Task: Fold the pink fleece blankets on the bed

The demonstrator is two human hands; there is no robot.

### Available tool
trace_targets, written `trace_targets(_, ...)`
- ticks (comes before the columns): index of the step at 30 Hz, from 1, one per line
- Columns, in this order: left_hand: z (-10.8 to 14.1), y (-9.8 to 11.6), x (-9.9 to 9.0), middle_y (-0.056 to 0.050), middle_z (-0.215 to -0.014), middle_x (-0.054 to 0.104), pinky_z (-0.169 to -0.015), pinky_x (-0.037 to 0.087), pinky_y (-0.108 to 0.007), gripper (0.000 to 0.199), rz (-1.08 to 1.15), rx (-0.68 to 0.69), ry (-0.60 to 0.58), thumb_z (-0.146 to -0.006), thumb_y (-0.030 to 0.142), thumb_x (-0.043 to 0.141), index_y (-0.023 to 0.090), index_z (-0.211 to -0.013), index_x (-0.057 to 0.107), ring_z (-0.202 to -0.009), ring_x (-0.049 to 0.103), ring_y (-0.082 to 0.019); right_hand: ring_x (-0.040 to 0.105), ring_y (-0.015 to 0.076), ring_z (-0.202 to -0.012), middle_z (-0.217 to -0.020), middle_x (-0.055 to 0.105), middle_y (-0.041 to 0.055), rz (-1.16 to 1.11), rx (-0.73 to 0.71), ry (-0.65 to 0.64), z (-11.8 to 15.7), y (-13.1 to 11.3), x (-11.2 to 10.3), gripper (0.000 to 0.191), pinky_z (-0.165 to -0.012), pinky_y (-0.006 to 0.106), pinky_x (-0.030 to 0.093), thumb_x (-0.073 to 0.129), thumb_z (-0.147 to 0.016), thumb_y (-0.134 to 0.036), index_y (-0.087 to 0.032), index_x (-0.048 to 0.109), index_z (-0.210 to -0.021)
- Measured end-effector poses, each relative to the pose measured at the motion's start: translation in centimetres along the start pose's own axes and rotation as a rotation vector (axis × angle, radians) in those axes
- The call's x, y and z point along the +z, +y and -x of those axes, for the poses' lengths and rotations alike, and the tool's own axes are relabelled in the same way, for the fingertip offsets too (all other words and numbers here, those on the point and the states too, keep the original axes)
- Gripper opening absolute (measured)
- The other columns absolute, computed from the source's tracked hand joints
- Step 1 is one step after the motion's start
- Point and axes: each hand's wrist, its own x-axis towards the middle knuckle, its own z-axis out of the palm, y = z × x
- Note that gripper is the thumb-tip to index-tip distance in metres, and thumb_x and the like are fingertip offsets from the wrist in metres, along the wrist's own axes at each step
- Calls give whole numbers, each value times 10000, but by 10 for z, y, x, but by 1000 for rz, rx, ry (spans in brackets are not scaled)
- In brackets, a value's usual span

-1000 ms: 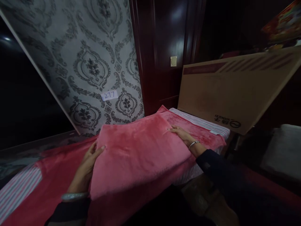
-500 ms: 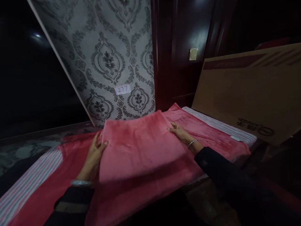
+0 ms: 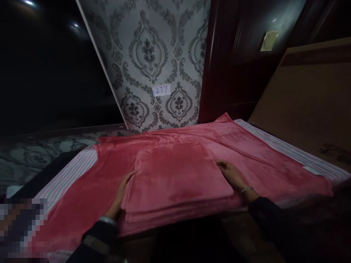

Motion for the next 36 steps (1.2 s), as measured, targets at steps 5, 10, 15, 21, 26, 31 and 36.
trace_targets(5, 12, 2, -6, -102, -1099, 783, -1068, 532, -461, 526, 250, -381, -88, -497, 394, 880, 216, -977, 757, -1214, 655, -368, 698, 252, -1034, -1106, 759, 82, -186, 393, -75, 18, 8, 0, 399, -936, 398, 564, 687, -805, -512, -216, 728, -1070)
trace_targets(10, -1, 17, -5, -154, -949, 791, -905, 622, -490, 448, 412, -618, -155, -743, 522, 739, 154, -999, 761, -1060, 735, -370, 667, 252, -1110, -1140, 755, 61, -288, 473, -206, 6, -14, 6, 353, -1033, 397, 521, 717, -794, -533, -234, 735, -981)
trace_targets(15, -7, 22, 13, -92, -1041, 790, -877, 639, -400, 594, 428, -540, -228, -631, 298, 875, 201, -1192, 707, -1023, 752, -309, 711, 247, -876, -898, 763, 75, -371, 585, -291, -2, -35, 17, 253, -885, 383, 582, 794, -693, -398, -212, 685, -826)
trace_targets(21, -28, 51, 14, -39, -1309, 715, -1035, 562, -372, 761, 214, -173, -212, -576, 295, 870, 266, -1307, 661, -1238, 650, -297, 700, 226, -839, -937, 758, 46, -469, 379, -268, -15, -64, 7, 440, -770, 329, 583, 847, -625, -376, -213, 673, -995)
trace_targets(26, -31, 43, 9, -105, -1200, 743, -947, 596, -380, 758, 205, -338, -297, -651, 298, 852, 204, -1368, 623, -1060, 717, -271, 679, 203, -791, -918, 720, 41, -263, 436, -125, -22, -41, -28, 549, -768, 366, 592, 763, -690, -272, -195, 639, -1219)
trace_targets(31, -26, 28, -1, -154, -1382, 647, -998, 557, -401, 775, 125, -302, -158, -812, 352, 754, 222, -1521, 467, -1122, 701, -246, 662, 245, -1051, -1208, 682, 103, -68, 193, 103, -25, -34, -29, 547, -939, 458, 558, 682, -796, -215, -223, 610, -1339)
trace_targets(36, -37, 57, 29, -86, -1581, 494, -1245, 297, -455, 610, -91, 65, -350, -938, 471, 570, 236, -1499, 515, -1495, 397, -273, 581, 257, -1258, -1292, 683, 68, 115, -403, -442, -5, -99, 90, 291, -1135, 500, 429, 589, -962, -332, -263, 717, -1215)
